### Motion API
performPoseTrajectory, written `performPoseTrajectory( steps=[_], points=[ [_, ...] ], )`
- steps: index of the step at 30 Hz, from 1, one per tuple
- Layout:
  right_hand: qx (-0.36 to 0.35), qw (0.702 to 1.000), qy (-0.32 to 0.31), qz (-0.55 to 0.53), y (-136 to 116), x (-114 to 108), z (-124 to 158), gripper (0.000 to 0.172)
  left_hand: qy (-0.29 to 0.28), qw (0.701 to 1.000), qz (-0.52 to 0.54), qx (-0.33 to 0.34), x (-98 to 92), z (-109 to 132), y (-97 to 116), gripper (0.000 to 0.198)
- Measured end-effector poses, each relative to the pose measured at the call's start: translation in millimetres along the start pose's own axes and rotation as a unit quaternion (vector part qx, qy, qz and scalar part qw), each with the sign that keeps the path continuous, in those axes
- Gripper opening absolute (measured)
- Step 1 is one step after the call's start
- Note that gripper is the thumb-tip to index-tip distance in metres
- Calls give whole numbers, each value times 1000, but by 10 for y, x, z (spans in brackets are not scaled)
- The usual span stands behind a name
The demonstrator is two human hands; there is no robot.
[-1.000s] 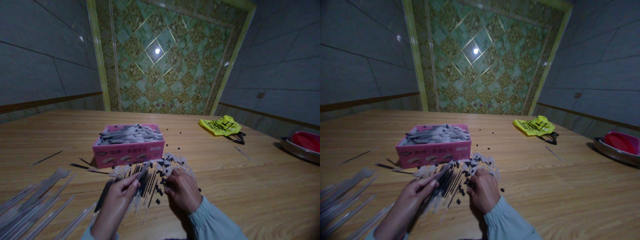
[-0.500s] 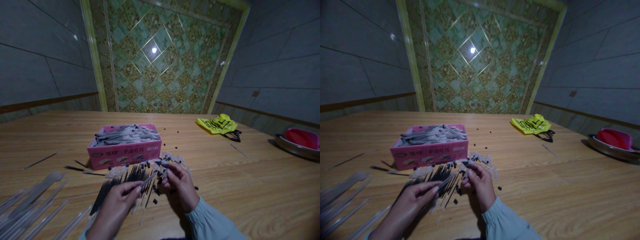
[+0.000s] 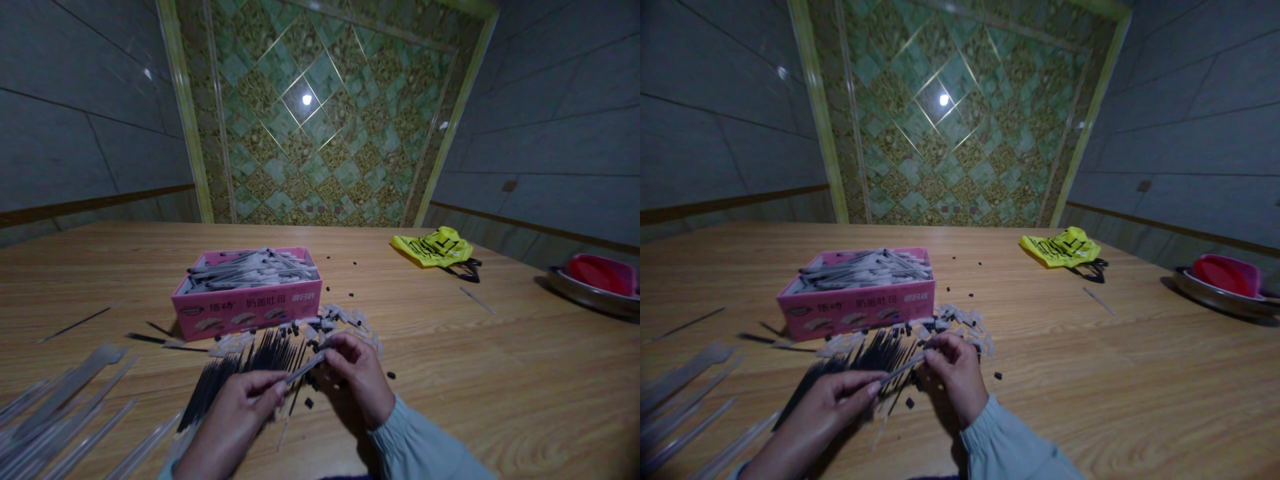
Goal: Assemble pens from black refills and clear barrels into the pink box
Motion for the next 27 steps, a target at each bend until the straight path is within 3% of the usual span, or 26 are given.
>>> performPoseTrajectory(
  steps=[4,10,13,16,21,27],
  points=[
    [-17,1000,-2,15,19,11,10,28,-15,1000,-7,3,17,-22,-32,36],
    [-121,984,-40,127,-67,24,49,18,-31,998,-47,16,29,-31,-37,41],
    [-203,953,-59,217,-212,35,79,17,-15,997,-68,18,6,-15,-12,45],
    [-277,904,-102,308,-326,78,117,17,-22,996,-77,29,-1,7,32,44],
    [-333,852,-143,378,-332,137,160,27,-33,996,-81,26,-13,7,46,43],
    [-334,869,-116,346,-261,157,165,43,-29,991,-127,42,1,9,62,41]
  ],
)
Point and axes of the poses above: each hand's wrist, its own z-axis away from the middle knuckle, its own x-axis out of the palm, y = z × x, the point moved 5 cm from there along -z, towards the middle knuckle, and after that the axes turned 4 degrees about y, right-handed, at the moved point
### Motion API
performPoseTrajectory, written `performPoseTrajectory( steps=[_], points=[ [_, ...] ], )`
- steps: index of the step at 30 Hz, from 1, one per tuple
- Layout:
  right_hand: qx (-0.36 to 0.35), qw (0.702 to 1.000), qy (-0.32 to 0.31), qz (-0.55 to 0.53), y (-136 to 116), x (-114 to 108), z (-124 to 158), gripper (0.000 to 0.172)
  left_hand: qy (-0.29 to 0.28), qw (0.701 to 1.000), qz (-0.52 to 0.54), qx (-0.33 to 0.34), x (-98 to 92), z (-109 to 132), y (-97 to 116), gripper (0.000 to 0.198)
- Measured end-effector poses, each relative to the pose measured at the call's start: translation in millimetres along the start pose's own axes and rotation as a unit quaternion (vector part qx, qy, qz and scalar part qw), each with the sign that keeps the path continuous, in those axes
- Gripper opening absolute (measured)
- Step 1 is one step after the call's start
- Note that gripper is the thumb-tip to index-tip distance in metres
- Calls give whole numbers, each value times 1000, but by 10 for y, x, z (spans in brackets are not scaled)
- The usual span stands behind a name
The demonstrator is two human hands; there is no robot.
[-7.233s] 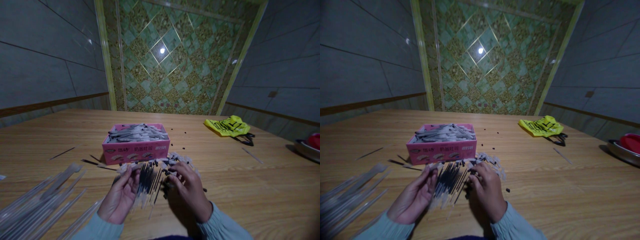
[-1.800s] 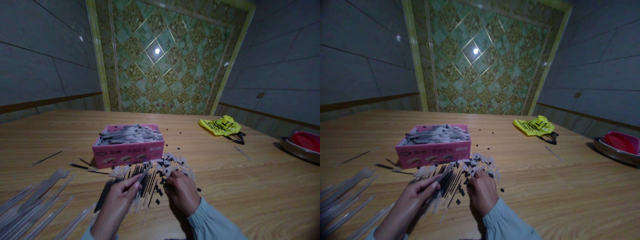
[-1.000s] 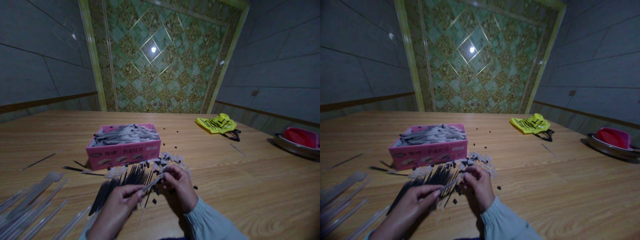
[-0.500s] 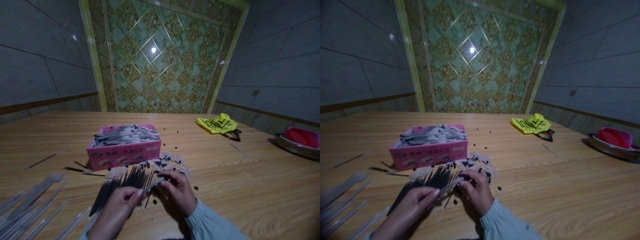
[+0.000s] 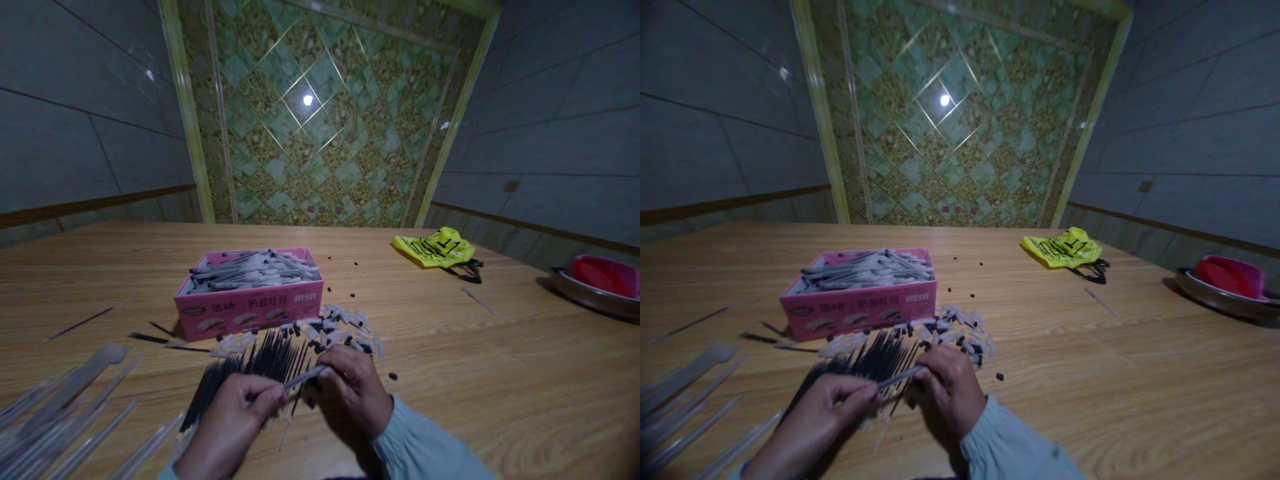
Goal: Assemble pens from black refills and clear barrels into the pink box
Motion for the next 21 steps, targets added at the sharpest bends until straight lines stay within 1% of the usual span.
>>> performPoseTrajectory(
  steps=[3,6,9,14,18,21],
  points=[
    [35,999,-5,-12,29,13,1,45,11,999,-42,22,3,4,-4,39],
    [70,997,-23,-20,50,20,0,44,26,995,-84,45,-14,11,4,36],
    [113,992,-37,-33,85,45,11,45,40,984,-147,92,-37,32,74,32],
    [186,978,-38,-88,183,101,50,44,88,948,-254,169,-50,65,156,29],
    [235,959,-29,-154,234,137,77,44,133,913,-301,242,-40,85,137,28],
    [257,949,-13,-182,223,154,85,42,157,891,-328,272,-45,90,124,26]
  ],
)
Point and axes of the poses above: each hand's wrist, its own z-axis away from the middle knuckle, its own x-axis out of the palm, y = z × x, the point moved 5 cm from there along -z, towards the middle knuckle, and after that the axes turned 4 degrees about y, right-handed, at the moved point
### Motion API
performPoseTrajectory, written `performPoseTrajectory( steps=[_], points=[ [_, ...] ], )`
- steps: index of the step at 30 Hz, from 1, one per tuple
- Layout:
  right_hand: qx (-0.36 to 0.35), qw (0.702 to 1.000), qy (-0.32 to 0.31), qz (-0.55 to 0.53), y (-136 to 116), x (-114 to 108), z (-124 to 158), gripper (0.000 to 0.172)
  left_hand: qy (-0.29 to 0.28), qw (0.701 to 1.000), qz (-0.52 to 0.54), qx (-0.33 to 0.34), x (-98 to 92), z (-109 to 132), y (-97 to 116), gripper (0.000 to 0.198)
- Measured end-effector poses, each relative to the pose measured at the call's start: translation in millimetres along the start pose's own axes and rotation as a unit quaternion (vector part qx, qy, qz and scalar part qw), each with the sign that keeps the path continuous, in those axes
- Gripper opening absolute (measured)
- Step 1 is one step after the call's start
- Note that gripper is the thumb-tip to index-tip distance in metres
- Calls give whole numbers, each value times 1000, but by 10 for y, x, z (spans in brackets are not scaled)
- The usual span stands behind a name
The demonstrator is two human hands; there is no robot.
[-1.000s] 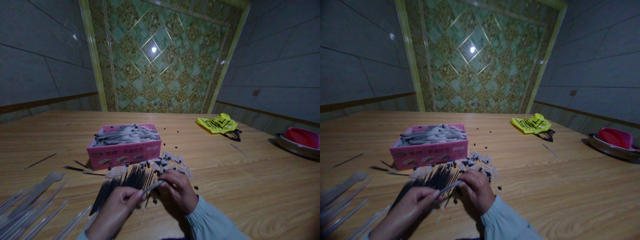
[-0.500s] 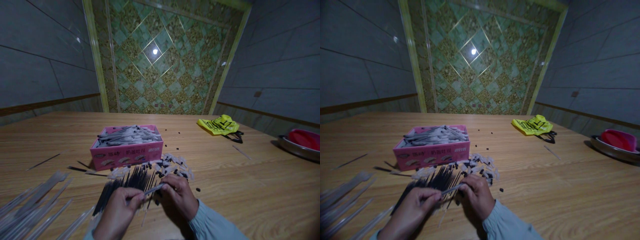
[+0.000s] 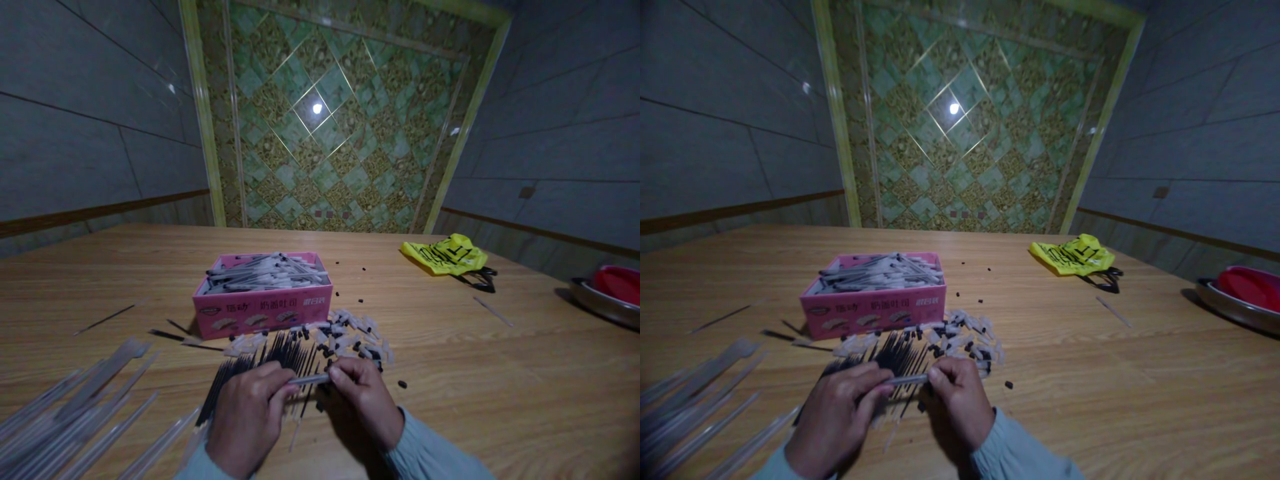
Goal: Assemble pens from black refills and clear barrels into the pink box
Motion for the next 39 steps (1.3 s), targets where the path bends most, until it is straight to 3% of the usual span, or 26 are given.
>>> performPoseTrajectory(
  steps=[4,8,11,16,20,25,30,35,39],
  points=[
    [6,998,49,-40,-29,-41,6,27,52,998,-21,16,-73,-43,5,20],
    [32,990,101,-97,-86,-215,-170,32,224,973,-55,8,-308,-58,-3,32],
    [-28,985,163,-45,-268,-409,-517,33,280,959,-45,28,-389,-29,32,30],
    [-74,976,191,70,-434,-460,-1250,36,244,967,-20,63,-289,-10,126,20],
    [-90,961,194,175,-434,-332,-1582,29,237,970,0,54,-230,-7,131,17],
    [-83,921,201,322,-444,-211,-1640,25,209,977,0,44,-215,-13,136,18],
    [-82,892,160,416,-488,-163,-1634,18,203,978,9,38,-219,-21,154,19],
    [-76,879,153,445,-575,-245,-1644,17,199,980,14,25,-217,-31,143,19],
    [-95,885,160,426,-680,-230,-1522,18,180,984,14,7,-196,-40,96,18]
  ],
)
Point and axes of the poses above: each hand's wrist, its own z-axis away from the middle knuckle, its own x-axis out of the palm, y = z × x, the point moved 5 cm from there along -z, towards the middle knuckle, and after that the axes turned 4 degrees about y, right-handed, at the moved point
